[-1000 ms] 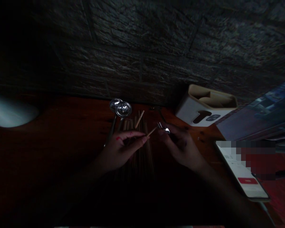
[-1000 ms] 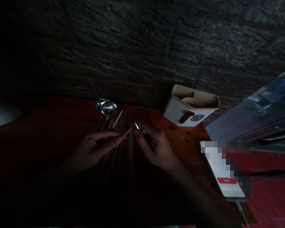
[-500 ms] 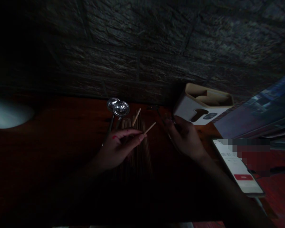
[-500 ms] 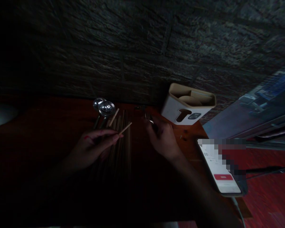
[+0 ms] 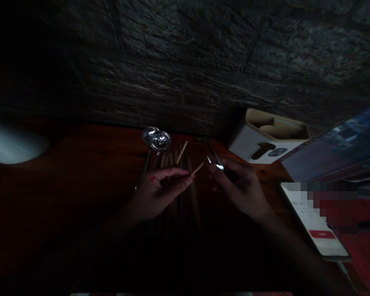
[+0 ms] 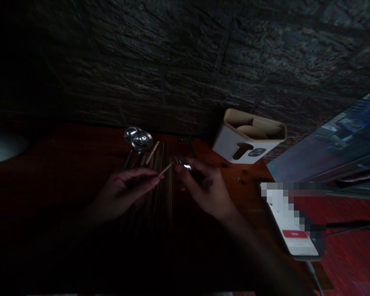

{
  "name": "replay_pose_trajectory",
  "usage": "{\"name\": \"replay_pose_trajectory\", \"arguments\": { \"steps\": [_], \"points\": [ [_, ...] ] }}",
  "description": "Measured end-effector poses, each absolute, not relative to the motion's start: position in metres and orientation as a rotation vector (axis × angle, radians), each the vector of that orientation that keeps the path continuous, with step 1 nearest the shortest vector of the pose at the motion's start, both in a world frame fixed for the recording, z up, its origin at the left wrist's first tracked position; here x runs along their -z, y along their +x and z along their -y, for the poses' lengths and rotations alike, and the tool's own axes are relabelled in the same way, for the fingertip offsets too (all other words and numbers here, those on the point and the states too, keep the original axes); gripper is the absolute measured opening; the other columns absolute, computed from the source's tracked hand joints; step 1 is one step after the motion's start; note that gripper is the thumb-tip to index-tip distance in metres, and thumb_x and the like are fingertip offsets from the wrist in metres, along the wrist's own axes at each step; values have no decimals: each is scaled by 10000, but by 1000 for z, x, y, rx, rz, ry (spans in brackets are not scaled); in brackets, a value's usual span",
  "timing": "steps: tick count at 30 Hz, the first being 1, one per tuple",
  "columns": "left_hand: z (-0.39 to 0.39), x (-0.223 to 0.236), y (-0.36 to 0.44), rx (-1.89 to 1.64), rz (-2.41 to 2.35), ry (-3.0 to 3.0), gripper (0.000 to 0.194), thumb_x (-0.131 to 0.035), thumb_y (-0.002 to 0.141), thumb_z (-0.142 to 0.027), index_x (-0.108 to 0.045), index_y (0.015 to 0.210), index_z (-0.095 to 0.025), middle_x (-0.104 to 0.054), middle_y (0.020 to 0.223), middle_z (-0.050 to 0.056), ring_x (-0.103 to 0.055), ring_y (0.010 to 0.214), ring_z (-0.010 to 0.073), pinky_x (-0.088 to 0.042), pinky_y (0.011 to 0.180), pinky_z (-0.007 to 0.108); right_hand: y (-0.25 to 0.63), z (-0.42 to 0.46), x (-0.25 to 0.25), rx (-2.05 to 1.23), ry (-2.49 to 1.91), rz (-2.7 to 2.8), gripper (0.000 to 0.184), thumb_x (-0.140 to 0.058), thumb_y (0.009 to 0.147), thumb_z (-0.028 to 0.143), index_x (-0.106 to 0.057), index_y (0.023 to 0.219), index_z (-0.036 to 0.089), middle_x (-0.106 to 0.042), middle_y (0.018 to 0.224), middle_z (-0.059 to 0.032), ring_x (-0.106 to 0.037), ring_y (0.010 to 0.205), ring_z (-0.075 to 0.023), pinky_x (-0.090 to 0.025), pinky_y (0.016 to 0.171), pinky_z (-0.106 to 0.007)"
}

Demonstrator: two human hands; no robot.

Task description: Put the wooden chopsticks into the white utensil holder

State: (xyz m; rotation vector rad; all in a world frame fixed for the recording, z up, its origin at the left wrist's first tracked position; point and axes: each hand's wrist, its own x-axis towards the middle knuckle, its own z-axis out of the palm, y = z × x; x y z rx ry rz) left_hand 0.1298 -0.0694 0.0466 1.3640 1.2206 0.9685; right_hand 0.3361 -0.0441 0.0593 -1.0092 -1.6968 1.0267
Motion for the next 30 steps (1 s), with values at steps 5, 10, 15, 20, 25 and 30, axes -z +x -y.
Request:
{"name": "replay_pose_trajectory", "arguments": {
  "steps": [5,10,15,20,25,30],
  "points": [
    [69,-43,131,-977,-1208,1351,298,-665,827,-398,-717,1020,-177,-540,535,-53,-423,406,64,-336,368,164,337,43,-58,-812,-1044,1829,156,-610,897,310,-707,933,192,-624,716,6,-543,595,-99,-460,537,-217],
    [71,-41,131,-995,-1151,1285,335,-676,823,-435,-711,1036,-179,-512,493,-64,-425,389,65,-335,361,162,342,34,-55,-582,-1107,1862,181,-597,900,310,-691,877,156,-629,731,-19,-552,644,-121,-446,590,-249],
    [71,-45,130,-1014,-1165,1299,320,-675,825,-426,-707,1023,-176,-506,507,-66,-431,389,66,-353,358,166,344,33,-55,-706,-1107,1773,214,-587,904,344,-698,928,164,-642,741,-24,-547,617,-118,-423,511,-228],
    [70,-46,130,-966,-1184,1319,340,-656,841,-401,-694,1091,-175,-476,480,-76,-418,389,67,-336,366,165,337,44,-56,-910,-1036,1737,249,-608,896,353,-702,1075,208,-661,741,0,-527,527,-85,-429,445,-196],
    [71,-47,129,-955,-1189,1339,360,-645,836,-414,-706,1100,-176,-478,480,-68,-428,399,76,-340,371,168,333,48,-57,-928,-997,1776,242,-602,903,331,-701,1087,210,-665,727,5,-530,496,-79,-435,433,-192],
    [71,-48,129,-948,-1194,1358,341,-649,837,-414,-717,1080,-184,-496,498,-63,-427,408,71,-345,380,161,333,44,-57,-795,-1043,1834,213,-583,912,327,-713,1039,215,-680,768,-11,-590,612,-118,-484,549,-233]
  ]
}}
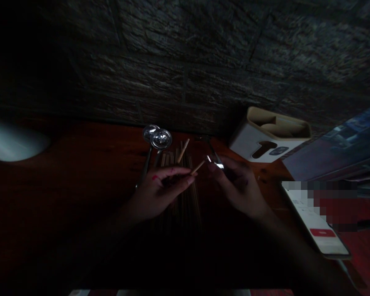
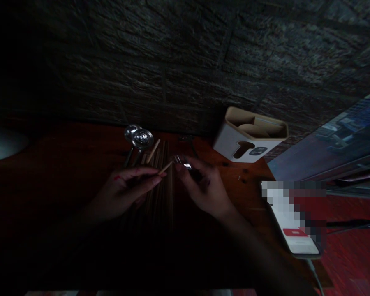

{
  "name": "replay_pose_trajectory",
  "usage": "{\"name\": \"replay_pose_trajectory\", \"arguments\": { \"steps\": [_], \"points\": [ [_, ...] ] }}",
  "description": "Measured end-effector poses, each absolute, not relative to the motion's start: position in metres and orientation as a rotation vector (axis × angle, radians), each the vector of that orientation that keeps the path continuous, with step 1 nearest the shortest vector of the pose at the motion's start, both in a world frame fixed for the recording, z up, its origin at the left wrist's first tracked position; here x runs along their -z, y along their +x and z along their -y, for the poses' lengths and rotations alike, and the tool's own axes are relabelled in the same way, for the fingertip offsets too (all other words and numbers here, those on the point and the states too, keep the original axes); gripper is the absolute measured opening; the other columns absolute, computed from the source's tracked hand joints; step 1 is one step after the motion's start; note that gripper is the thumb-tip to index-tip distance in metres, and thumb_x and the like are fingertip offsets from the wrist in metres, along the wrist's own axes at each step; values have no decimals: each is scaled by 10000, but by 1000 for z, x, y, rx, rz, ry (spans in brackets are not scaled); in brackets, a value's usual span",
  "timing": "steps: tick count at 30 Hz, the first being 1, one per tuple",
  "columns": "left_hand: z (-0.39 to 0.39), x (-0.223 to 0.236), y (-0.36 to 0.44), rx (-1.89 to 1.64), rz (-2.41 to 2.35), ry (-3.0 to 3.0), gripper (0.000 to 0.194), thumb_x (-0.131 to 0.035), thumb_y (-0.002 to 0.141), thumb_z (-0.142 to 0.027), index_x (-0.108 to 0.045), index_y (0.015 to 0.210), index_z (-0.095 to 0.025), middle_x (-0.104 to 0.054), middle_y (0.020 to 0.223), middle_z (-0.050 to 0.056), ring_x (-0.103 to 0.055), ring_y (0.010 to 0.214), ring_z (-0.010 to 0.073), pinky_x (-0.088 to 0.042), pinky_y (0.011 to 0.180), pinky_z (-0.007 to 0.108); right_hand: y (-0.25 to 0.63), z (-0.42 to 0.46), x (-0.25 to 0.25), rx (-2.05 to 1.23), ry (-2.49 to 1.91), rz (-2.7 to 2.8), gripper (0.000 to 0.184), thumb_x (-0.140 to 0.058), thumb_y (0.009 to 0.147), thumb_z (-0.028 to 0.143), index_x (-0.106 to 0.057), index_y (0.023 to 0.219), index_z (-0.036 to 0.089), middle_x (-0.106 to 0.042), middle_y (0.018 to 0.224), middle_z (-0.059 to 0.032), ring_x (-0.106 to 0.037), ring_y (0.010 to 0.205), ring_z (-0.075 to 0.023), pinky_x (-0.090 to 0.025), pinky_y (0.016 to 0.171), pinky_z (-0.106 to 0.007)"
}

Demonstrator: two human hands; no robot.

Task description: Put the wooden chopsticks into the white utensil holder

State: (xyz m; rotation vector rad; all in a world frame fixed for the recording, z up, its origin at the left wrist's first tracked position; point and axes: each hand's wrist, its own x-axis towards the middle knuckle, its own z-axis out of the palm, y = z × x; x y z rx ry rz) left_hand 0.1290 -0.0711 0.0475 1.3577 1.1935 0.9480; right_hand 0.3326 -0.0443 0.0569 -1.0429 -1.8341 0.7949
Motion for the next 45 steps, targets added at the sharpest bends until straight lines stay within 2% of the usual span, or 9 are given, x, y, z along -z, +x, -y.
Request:
{"name": "replay_pose_trajectory", "arguments": {
  "steps": [3,5,10,15,21,26,35,41,45],
  "points": [
    [72,-49,130,-945,-1182,1366,332,-642,847,-418,-722,1071,-188,-530,519,-50,-432,415,71,-350,381,163,338,34,-52,-713,-1084,1797,227,-582,911,341,-709,1024,190,-700,850,-36,-627,730,-147,-506,650,-265],
    [73,-51,130,-958,-1181,1389,326,-641,849,-418,-726,1063,-188,-559,545,-38,-439,421,73,-352,383,168,344,26,-47,-710,-1136,1742,244,-580,909,365,-708,982,170,-696,852,-46,-627,753,-154,-502,643,-264],
    [71,-52,129,-966,-1182,1372,337,-625,856,-432,-716,1063,-182,-522,534,-48,-419,420,73,-321,380,176,344,27,-46,-834,-1126,1632,269,-594,898,397,-696,1030,187,-689,821,-37,-609,664,-124,-461,497,-210],
    [69,-46,128,-938,-1127,1315,402,-576,884,-482,-690,1121,-178,-433,497,-74,-382,406,77,-297,383,188,331,46,-56,-930,-1063,1668,248,-612,890,366,-702,1052,201,-647,701,5,-500,473,-70,-385,369,-175],
    [69,-43,125,-920,-1095,1323,382,-554,912,-461,-685,1128,-175,-420,499,-78,-380,422,70,-304,405,176,330,47,-52,-920,-980,1746,233,-603,904,321,-697,1097,232,-663,746,9,-543,527,-82,-452,440,-190],
    [71,-48,127,-881,-1054,1330,391,-515,933,-456,-682,1140,-169,-400,480,-78,-365,415,74,-297,402,184,336,35,-48,-801,-1092,1703,240,-601,901,335,-705,1067,196,-681,812,-27,-585,628,-113,-466,497,-218],
    [68,-48,128,-894,-1021,1301,381,-504,940,-452,-684,1105,-159,-407,510,-78,-357,412,61,-297,388,174,332,46,-55,-949,-997,1711,270,-615,891,340,-693,1116,213,-643,721,11,-513,495,-70,-425,414,-183],
    [74,-48,128,-883,-1005,1265,405,-512,926,-491,-689,1075,-158,-386,502,-78,-338,406,61,-277,378,177,340,31,-48,-799,-1108,1707,245,-608,894,336,-720,1052,186,-659,767,-21,-570,625,-105,-471,523,-215],
    [73,-50,127,-922,-1030,1240,396,-528,920,-489,-685,1082,-164,-419,553,-68,-348,416,53,-272,372,171,341,30,-48,-893,-1100,1606,276,-622,882,371,-712,1067,186,-640,709,-7,-536,551,-89,-446,454,-198]
  ]
}}
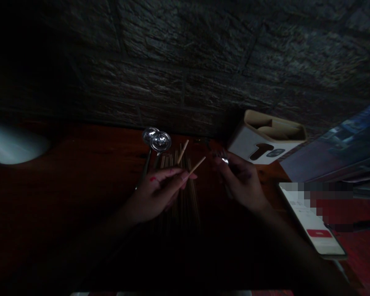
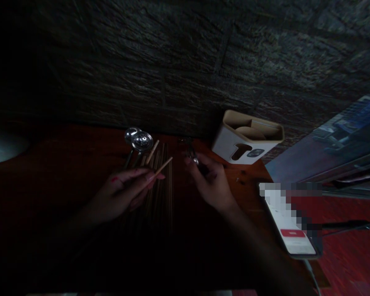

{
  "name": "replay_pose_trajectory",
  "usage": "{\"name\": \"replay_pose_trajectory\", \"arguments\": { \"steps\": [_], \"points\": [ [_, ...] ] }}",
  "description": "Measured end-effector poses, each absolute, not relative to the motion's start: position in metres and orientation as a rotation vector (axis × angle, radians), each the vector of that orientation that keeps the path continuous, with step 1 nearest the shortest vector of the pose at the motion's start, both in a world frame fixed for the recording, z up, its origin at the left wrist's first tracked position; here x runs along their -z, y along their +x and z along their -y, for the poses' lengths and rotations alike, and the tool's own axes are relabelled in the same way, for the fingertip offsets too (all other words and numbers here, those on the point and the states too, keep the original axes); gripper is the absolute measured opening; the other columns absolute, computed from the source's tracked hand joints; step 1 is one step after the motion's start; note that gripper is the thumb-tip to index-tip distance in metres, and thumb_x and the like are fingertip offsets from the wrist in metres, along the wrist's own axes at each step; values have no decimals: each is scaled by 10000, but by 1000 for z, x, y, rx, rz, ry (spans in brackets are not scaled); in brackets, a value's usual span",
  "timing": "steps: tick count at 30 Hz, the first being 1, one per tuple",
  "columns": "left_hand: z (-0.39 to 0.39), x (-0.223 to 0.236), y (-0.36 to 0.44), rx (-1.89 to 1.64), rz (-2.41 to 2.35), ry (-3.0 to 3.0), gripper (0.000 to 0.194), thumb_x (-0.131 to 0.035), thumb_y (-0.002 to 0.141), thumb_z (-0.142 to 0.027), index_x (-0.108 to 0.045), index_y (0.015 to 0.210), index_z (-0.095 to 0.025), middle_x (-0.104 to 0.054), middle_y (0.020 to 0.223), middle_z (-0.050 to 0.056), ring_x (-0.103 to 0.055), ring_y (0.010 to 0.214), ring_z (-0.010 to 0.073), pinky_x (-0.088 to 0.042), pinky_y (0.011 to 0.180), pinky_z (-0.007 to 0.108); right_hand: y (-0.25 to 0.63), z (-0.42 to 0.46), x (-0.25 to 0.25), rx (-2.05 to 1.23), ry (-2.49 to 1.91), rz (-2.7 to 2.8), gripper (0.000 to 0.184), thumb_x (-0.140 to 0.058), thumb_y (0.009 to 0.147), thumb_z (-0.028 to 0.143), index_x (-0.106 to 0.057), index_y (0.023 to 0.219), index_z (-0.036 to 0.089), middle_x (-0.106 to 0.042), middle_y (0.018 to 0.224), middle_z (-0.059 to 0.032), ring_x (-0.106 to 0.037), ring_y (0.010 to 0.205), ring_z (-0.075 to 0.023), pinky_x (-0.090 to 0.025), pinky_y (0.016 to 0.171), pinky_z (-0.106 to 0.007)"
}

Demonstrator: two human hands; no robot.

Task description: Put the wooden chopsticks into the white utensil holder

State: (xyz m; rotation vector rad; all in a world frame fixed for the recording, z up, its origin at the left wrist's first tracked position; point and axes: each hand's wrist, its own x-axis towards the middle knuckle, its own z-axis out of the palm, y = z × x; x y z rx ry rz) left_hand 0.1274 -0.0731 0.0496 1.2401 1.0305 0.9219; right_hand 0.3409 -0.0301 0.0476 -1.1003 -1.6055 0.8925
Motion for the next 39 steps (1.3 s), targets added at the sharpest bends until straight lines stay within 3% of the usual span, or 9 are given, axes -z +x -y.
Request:
{"name": "replay_pose_trajectory", "arguments": {
  "steps": [8,12,19,28,34,39],
  "points": [
    [70,-49,126,-914,-995,1269,386,-517,938,-462,-674,1124,-163,-390,488,-90,-334,394,49,-275,366,154,334,48,-58,-1033,-1022,1598,434,-677,848,343,-618,1269,259,-683,797,1,-520,496,-59,-425,379,-151],
    [71,-49,127,-904,-990,1274,391,-512,939,-459,-678,1119,-154,-387,478,-89,-332,389,51,-272,362,156,334,48,-59,-1036,-1008,1634,378,-672,850,323,-653,1218,244,-659,716,18,-497,471,-56,-410,367,-146],
    [73,-45,125,-887,-1033,1290,390,-531,923,-482,-685,1098,-170,-399,485,-80,-342,395,59,-267,366,163,336,46,-56,-894,-940,1763,178,-622,892,278,-708,1041,232,-670,764,13,-542,539,-70,-461,451,-171],
    [74,-48,125,-863,-1039,1293,402,-522,922,-495,-685,1097,-172,-387,481,-81,-332,396,63,-266,370,170,339,36,-51,-796,-1041,1652,228,-620,889,329,-701,1066,211,-715,896,-37,-656,764,-139,-526,593,-231],
    [73,-51,124,-869,-1094,1361,400,-538,914,-474,-689,1115,-164,-400,489,-78,-343,411,70,-263,376,178,338,41,-56,-811,-1054,1657,239,-628,885,356,-711,1069,227,-698,811,-16,-596,599,-104,-461,455,-199],
    [72,-53,125,-885,-1145,1442,369,-538,914,-434,-709,1098,-164,-414,465,-73,-367,417,80,-301,387,188,333,50,-59,-820,-1032,1775,198,-617,894,324,-720,1052,262,-687,763,9,-561,547,-99,-473,476,-218]
  ]
}}
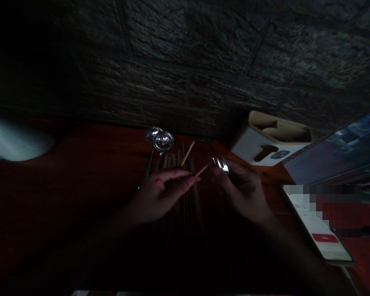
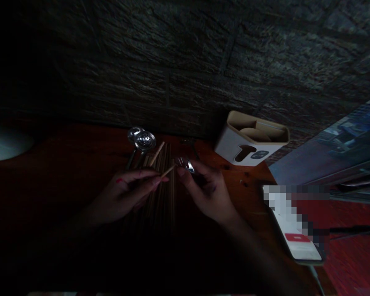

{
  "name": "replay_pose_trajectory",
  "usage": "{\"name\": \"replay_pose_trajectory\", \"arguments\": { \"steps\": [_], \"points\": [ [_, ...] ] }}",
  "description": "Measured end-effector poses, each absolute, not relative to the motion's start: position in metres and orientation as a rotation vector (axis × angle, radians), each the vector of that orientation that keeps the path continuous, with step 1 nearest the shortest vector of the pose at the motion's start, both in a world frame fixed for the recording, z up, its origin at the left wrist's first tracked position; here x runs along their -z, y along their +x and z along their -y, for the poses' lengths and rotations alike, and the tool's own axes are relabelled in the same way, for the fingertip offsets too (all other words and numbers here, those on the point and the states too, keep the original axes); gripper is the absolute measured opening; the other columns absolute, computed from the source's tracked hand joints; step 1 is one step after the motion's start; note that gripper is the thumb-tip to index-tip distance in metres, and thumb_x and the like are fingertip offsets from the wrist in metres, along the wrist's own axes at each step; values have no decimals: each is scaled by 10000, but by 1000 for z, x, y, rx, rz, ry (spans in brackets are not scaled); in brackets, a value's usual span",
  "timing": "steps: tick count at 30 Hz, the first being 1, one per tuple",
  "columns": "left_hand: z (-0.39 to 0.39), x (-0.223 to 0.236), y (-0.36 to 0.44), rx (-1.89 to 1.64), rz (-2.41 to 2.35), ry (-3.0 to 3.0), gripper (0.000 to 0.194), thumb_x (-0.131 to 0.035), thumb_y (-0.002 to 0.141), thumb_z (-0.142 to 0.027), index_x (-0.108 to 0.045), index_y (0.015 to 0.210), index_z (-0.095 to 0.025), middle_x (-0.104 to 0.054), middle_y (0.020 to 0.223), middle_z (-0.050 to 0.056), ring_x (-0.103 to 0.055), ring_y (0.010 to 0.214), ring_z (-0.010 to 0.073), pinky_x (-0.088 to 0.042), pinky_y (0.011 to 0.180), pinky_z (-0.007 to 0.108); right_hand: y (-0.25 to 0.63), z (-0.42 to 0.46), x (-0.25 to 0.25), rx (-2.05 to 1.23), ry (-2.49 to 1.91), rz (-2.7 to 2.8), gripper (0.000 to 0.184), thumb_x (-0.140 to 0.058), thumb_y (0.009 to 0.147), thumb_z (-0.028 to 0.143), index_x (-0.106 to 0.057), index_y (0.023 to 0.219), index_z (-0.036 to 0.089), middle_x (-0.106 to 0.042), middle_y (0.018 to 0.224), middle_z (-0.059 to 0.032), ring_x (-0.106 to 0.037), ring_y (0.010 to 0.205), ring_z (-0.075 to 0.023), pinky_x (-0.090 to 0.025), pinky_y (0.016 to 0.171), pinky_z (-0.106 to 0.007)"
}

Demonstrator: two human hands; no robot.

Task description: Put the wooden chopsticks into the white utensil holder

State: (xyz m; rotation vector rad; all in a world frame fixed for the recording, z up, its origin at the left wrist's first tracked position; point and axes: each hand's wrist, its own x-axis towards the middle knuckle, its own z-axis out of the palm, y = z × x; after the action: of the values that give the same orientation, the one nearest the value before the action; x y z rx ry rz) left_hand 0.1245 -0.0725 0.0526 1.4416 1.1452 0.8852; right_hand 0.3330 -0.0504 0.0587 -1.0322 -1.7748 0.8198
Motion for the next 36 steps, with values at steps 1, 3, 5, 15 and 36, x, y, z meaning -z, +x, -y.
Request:
{"name": "replay_pose_trajectory", "arguments": {
  "steps": [1,3,5,15,36],
  "points": [
    [73,-53,125,-879,-1146,1441,369,-532,917,-432,-709,1098,-164,-416,464,-71,-366,415,81,-298,385,190,333,49,-57,-810,-1036,1777,192,-619,893,324,-722,1041,258,-690,773,4,-573,566,-107,-486,503,-229],
    [74,-52,125,-862,-1135,1424,374,-521,921,-437,-706,1096,-163,-420,477,-68,-364,417,82,-292,384,193,335,42,-53,-763,-1048,1758,192,-623,887,329,-723,1025,240,-704,832,-17,-616,663,-135,-519,591,-262],
    [74,-51,125,-853,-1125,1391,385,-519,921,-456,-702,1090,-162,-417,498,-67,-362,423,79,-288,388,191,339,34,-48,-719,-1082,1729,202,-620,886,333,-719,1012,209,-705,861,-36,-634,747,-157,-526,662,-287],
    [69,-48,126,-856,-1052,1337,395,-466,949,-455,-689,1070,-152,-400,510,-69,-361,413,69,-282,374,173,333,45,-54,-844,-1009,1760,228,-603,898,340,-703,1076,239,-687,796,-10,-610,648,-126,-486,540,-240],
    [70,-46,127,-828,-1161,1470,399,-495,933,-466,-707,1072,-157,-404,521,-66,-360,434,75,-268,384,178,332,43,-53,-845,-1022,1760,167,-598,903,323,-714,961,218,-714,847,-24,-649,749,-148,-522,663,-265]
  ]
}}
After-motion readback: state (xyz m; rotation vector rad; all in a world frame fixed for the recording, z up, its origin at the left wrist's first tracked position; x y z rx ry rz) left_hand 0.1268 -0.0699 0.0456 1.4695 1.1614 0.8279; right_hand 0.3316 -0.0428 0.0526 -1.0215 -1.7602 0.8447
